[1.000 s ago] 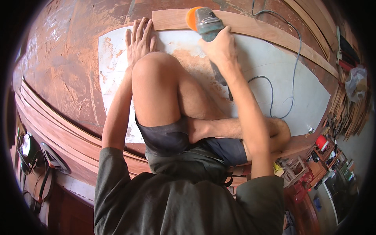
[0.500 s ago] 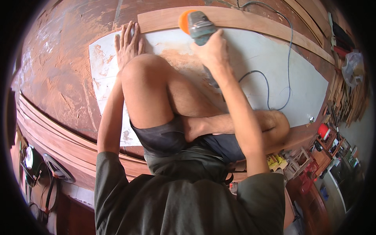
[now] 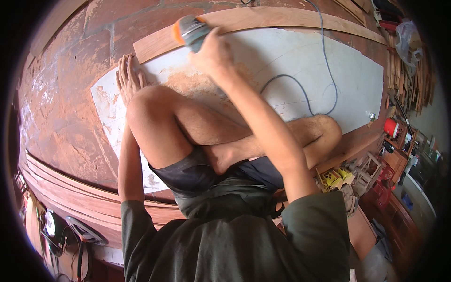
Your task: The person sits on the floor and uses an electric sander to smooth a long, thin piece of wood. They hold the wood steady with one hand while moving the sander along its length with the other.
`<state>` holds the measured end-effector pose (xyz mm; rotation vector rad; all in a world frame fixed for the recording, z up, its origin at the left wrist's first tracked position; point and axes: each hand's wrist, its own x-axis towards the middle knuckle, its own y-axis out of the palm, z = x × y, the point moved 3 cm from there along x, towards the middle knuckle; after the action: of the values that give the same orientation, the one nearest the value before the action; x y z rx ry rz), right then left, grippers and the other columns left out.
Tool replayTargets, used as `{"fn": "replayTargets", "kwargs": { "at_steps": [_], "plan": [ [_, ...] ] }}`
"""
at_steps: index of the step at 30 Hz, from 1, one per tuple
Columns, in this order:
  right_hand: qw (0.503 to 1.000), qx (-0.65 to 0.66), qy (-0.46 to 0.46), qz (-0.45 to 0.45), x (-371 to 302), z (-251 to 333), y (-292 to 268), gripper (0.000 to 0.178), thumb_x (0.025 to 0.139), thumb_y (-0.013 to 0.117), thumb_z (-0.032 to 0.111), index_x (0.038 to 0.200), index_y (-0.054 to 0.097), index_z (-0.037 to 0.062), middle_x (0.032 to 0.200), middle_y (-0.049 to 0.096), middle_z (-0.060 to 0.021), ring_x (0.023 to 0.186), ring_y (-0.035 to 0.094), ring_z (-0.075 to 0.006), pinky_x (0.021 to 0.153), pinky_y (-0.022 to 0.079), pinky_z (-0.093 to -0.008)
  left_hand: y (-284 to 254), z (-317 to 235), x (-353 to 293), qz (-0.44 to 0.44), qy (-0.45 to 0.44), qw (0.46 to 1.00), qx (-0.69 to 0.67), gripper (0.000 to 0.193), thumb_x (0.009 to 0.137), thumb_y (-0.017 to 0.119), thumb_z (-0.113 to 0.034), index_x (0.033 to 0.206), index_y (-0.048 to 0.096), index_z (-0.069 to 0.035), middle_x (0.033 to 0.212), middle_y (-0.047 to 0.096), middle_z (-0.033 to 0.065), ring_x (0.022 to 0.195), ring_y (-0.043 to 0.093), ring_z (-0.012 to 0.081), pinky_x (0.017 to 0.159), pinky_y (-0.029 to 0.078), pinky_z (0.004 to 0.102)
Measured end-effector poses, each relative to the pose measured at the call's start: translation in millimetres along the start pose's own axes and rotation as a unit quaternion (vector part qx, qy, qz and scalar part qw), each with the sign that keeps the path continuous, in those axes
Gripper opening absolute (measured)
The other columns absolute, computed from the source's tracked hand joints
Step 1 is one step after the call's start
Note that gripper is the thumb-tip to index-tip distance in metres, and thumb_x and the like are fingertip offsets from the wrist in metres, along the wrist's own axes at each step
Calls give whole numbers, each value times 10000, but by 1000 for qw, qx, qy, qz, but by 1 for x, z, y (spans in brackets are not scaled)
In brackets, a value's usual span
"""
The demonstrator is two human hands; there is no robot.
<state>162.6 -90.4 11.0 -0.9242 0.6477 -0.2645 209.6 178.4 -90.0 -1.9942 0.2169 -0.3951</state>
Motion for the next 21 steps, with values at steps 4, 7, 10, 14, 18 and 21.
{"fn": "replayTargets", "kwargs": {
  "at_steps": [4, 7, 10, 14, 18, 21],
  "plan": [
    [995, 17, 91, -47, 32, -72, -41, 559, 710, 827, 355, 1103, 669, -10, 969, 753, -178, 843, 753, -271, 771, 616, -383, 0, -7, 3, 38, 17, 996, 82, 619, 1038, 519, -306, 1622, 321, -259, 1685, 287, -13, 1579, 209, 190, 1302, 152, 461],
    [980, -67, 94, -162, 53, -92, -57, 631, 691, 837, 375, 1156, 685, -25, 1003, 763, -208, 862, 765, -286, 807, 611, -402, -1, -6, 4, 27, 28, 997, 60, 599, 1047, 500, -323, 1621, 331, -287, 1685, 287, -19, 1578, 210, 190, 1300, 155, 461],
    [991, -14, 100, -93, 54, -75, -52, 655, 693, 842, 382, 1137, 674, -70, 1023, 752, -237, 904, 761, -308, 835, 611, -407, 0, -7, 3, 32, 29, 997, 63, 609, 1043, 506, -323, 1623, 332, -263, 1688, 283, 3, 1581, 204, 204, 1299, 146, 461],
    [996, -4, 77, -46, 36, -14, -15, 968, 728, 859, 338, 1426, 403, -155, 1164, 705, -293, 1014, 746, -337, 873, 628, -376, -4, -10, 4, 34, 30, 998, 54, 605, 1040, 505, -314, 1618, 346, -231, 1692, 276, 32, 1584, 196, 218, 1297, 131, 471],
    [999, 31, -2, -9, 26, 25, 10, 769, 739, 815, 241, 1319, 481, -137, 1077, 723, -280, 968, 748, -346, 852, 623, -396, -1, -9, 3, 36, 26, 998, 53, 589, 1038, 497, -311, 1604, 372, -210, 1687, 284, 57, 1582, 203, 232, 1292, 120, 492],
    [999, 10, -32, -28, 18, 19, 7, 620, 731, 819, 227, 1202, 585, -101, 1007, 739, -251, 901, 756, -317, 793, 627, -406, 0, -11, 3, 44, 24, 998, 30, 594, 1040, 487, -295, 1616, 361, -226, 1698, 262, 46, 1574, 223, 212, 1282, 95, 493]
  ]
}}
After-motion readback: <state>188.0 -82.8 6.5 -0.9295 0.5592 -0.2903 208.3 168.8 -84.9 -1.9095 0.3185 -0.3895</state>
